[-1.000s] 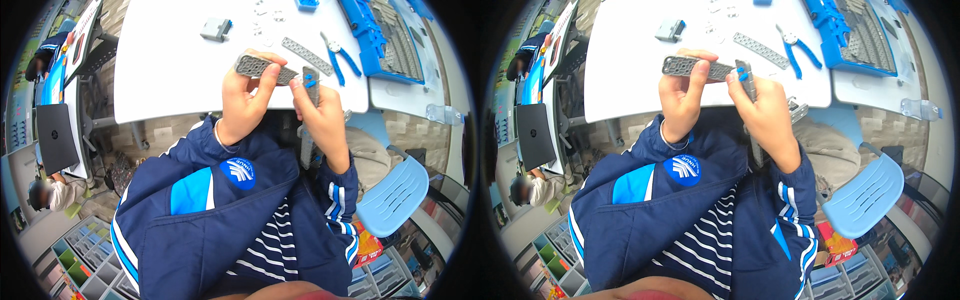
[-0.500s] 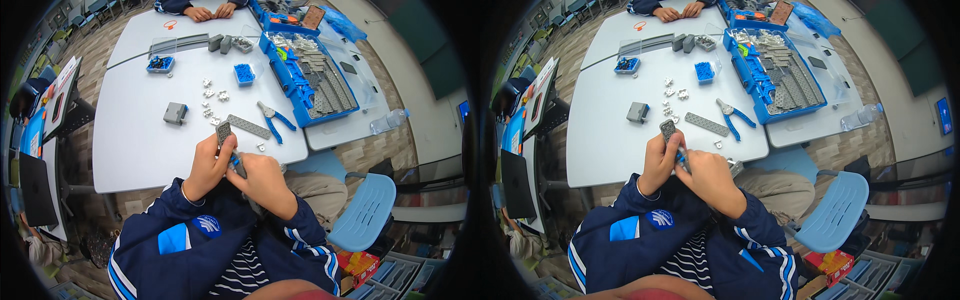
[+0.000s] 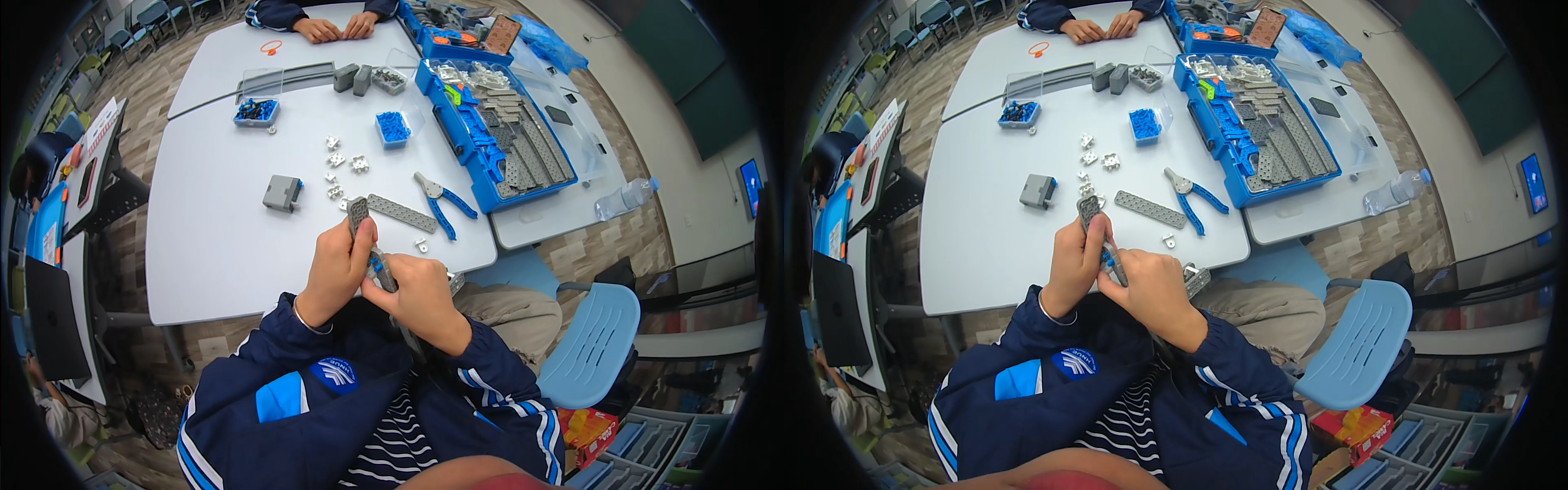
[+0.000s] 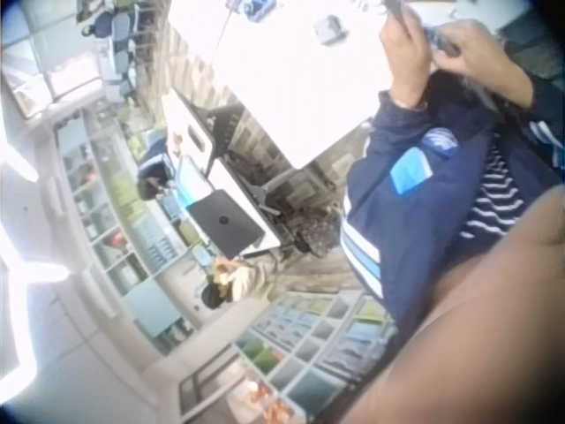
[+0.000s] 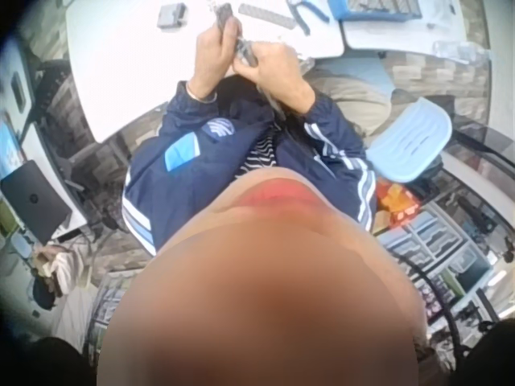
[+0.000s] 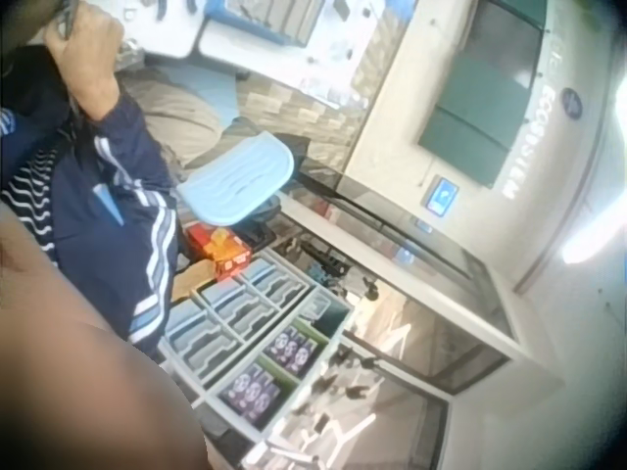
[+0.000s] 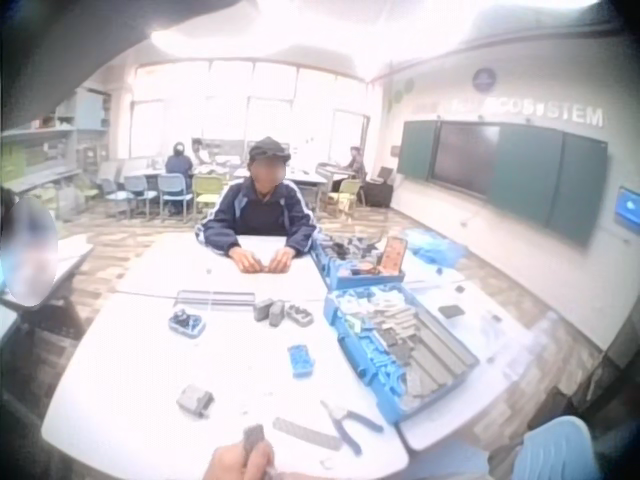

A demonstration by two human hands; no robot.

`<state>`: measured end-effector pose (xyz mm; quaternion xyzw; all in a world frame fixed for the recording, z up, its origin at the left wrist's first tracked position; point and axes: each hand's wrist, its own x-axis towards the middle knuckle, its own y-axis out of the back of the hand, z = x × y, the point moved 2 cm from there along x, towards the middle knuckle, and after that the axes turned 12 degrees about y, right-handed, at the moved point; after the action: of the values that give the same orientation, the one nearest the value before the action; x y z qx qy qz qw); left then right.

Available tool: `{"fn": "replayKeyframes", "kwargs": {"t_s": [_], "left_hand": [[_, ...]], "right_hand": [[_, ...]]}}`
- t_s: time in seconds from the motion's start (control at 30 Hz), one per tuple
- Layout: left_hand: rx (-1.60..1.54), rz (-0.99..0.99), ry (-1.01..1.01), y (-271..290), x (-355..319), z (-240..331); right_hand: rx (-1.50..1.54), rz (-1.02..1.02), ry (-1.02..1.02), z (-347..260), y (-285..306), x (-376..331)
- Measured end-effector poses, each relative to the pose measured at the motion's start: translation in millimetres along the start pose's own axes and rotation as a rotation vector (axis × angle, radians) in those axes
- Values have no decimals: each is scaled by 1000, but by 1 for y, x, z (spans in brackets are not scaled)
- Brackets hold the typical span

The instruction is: The person assembles a mechanical structure using gray and blue plastic components, connecting beams and attaching a gray motor-like unit. They repeatedly pick up parts, align them, and secure connections while occasionally referencing a phone on the table.

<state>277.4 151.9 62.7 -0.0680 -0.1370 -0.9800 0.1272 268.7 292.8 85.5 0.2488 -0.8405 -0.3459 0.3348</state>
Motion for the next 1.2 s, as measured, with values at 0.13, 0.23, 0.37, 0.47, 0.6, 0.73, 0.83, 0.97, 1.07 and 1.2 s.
{"fn": "replayKeyframes", "kwargs": {"t_s": [0.13,0.23,0.37,0.47,0.6,0.73,0.83,0.97,1.07,1.2], "left_hand": [[14,53,83,-2,1,2],[12,83,45,-1,2,0],[9,-75,16,10,4,-10],[-73,-241,40,18,7,-19],[-60,-74,-19,11,6,-22],[-13,102,-72,2,3,-21],[-121,120,-105,9,5,-24],[-373,145,129,30,6,-35],[-477,138,96,32,2,-37],[-513,106,150,28,-12,-32]], "right_hand": [[-51,1,-66,-1,-4,2],[-58,23,-60,-2,-7,4],[81,-5,-5,-1,-9,4],[164,-59,-62,1,-11,4],[84,-26,-42,4,-16,6],[10,15,0,7,-17,4],[136,-8,-87,18,-11,5],[-1,-45,-272,40,1,10],[-227,168,43,32,-8,18],[-546,366,221,8,-10,14]]}}
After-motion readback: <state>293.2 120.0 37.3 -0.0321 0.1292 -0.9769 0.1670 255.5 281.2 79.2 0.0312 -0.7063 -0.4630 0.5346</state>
